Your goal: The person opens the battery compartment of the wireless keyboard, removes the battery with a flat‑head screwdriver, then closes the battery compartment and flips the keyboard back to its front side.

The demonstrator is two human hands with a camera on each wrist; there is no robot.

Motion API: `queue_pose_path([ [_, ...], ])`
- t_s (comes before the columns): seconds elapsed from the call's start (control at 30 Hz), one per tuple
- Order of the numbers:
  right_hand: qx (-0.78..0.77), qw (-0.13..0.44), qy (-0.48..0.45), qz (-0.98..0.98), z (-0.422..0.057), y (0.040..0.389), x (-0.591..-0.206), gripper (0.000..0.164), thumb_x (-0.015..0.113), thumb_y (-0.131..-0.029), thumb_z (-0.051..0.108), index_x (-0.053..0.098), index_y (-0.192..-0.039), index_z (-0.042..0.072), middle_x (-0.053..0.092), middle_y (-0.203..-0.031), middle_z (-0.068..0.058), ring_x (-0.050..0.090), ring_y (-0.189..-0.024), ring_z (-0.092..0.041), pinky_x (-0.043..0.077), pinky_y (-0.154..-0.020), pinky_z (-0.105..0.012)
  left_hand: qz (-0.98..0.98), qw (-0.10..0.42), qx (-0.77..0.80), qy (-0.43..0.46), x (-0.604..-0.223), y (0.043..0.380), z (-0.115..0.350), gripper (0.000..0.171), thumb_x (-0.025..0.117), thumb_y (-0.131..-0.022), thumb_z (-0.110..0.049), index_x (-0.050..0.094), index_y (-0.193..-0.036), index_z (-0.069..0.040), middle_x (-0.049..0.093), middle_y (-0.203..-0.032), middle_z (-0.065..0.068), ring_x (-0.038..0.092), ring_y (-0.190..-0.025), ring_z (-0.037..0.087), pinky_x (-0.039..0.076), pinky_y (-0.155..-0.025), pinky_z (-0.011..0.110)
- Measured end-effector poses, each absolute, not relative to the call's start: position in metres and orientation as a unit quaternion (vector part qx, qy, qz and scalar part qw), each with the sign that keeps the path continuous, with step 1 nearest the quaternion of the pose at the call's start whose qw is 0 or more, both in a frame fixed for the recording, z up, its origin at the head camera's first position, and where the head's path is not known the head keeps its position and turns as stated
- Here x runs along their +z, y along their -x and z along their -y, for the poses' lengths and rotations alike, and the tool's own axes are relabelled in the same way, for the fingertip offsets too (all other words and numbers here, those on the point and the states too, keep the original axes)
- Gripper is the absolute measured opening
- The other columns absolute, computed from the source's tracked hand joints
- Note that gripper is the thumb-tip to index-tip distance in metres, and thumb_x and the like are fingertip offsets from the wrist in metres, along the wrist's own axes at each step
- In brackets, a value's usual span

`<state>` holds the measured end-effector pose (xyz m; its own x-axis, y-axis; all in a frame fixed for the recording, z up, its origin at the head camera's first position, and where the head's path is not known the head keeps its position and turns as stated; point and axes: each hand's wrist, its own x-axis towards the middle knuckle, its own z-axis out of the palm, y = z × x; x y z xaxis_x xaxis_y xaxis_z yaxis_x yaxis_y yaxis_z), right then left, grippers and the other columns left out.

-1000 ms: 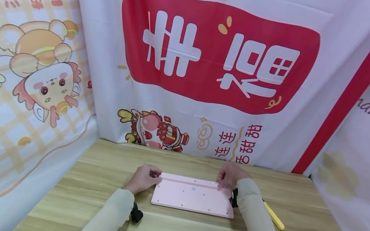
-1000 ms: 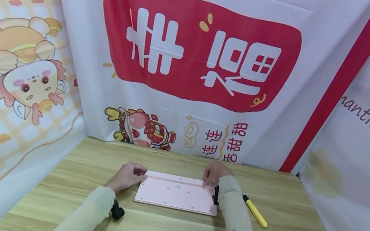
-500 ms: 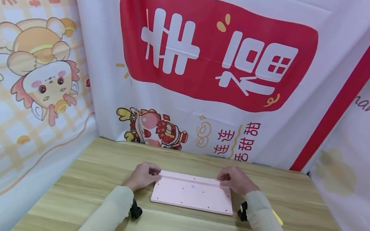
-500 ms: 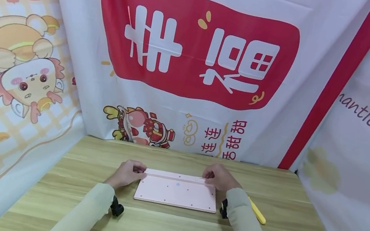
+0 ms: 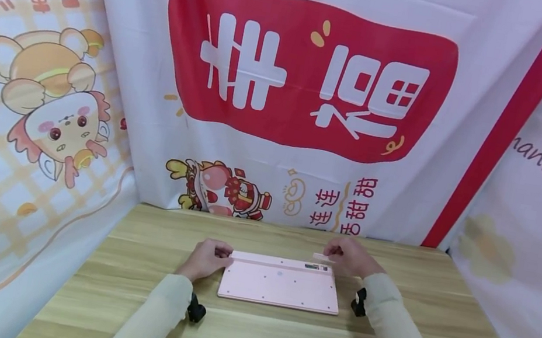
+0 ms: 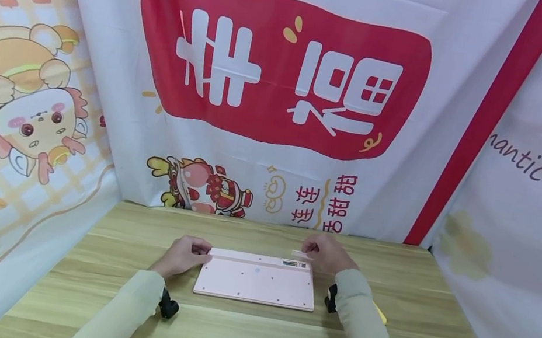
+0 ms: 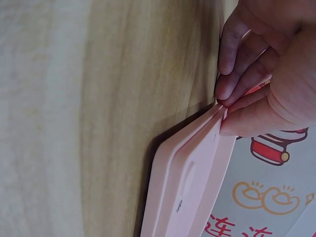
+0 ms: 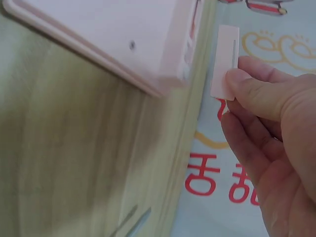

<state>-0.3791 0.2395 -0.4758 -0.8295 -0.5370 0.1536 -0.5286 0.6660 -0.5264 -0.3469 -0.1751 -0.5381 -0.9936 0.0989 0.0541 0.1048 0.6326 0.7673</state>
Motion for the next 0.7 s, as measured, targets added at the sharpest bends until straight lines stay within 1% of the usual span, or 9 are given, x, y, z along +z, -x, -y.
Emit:
queue_pose_path([
  [0.1, -0.273, -0.007, 0.284, -0.919, -0.244, 0.384, -0.474, 0.015, 0.072, -0.091, -0.009, 0.077, -0.097, 0.004, 0.076, -0.094, -0.009, 0.070, -0.088, -0.018, 0.062, -0.080, -0.033, 0.905, 0.004, -0.422, 0.057, -0.538, 0.347, 0.175, 0.025, 0.081, -0.094, -0.016, 0.079, -0.118, -0.010, 0.077, -0.105, 0.002, 0.068, -0.095, 0.015, 0.060, -0.091, 0.041],
  [0.2, -0.269, -0.007, 0.267, -0.925, -0.248, 0.390, -0.477, 0.015, 0.073, -0.090, -0.010, 0.077, -0.098, 0.003, 0.076, -0.094, -0.011, 0.070, -0.088, -0.019, 0.063, -0.081, -0.035, 0.905, 0.002, -0.422, 0.056, -0.536, 0.346, 0.175, 0.025, 0.081, -0.094, -0.016, 0.079, -0.118, -0.010, 0.077, -0.106, 0.002, 0.068, -0.095, 0.015, 0.060, -0.092, 0.041],
  [0.37, -0.274, 0.000, 0.249, -0.929, -0.253, 0.400, -0.489, 0.014, 0.074, -0.090, -0.008, 0.077, -0.098, 0.003, 0.076, -0.094, -0.010, 0.068, -0.087, -0.017, 0.061, -0.080, -0.033, 0.904, 0.004, -0.424, 0.051, -0.535, 0.345, 0.175, 0.024, 0.080, -0.094, -0.016, 0.079, -0.118, -0.011, 0.077, -0.106, 0.002, 0.067, -0.095, 0.015, 0.060, -0.091, 0.040],
  [0.53, -0.280, 0.003, 0.239, -0.930, -0.257, 0.406, -0.504, 0.012, 0.076, -0.090, -0.005, 0.077, -0.094, 0.007, 0.074, -0.090, -0.008, 0.067, -0.085, -0.015, 0.059, -0.077, -0.030, 0.903, 0.009, -0.425, 0.052, -0.535, 0.342, 0.175, 0.023, 0.080, -0.094, -0.015, 0.080, -0.117, -0.010, 0.077, -0.104, 0.002, 0.067, -0.095, 0.015, 0.060, -0.091, 0.039],
  [0.7, -0.279, 0.011, 0.219, -0.935, -0.257, 0.406, -0.512, 0.014, 0.077, -0.089, -0.003, 0.077, -0.091, 0.011, 0.074, -0.090, -0.007, 0.066, -0.085, -0.015, 0.059, -0.078, -0.032, 0.901, 0.009, -0.430, 0.060, -0.534, 0.341, 0.174, 0.022, 0.080, -0.094, -0.014, 0.080, -0.116, -0.009, 0.077, -0.104, 0.003, 0.067, -0.093, 0.015, 0.060, -0.089, 0.039],
])
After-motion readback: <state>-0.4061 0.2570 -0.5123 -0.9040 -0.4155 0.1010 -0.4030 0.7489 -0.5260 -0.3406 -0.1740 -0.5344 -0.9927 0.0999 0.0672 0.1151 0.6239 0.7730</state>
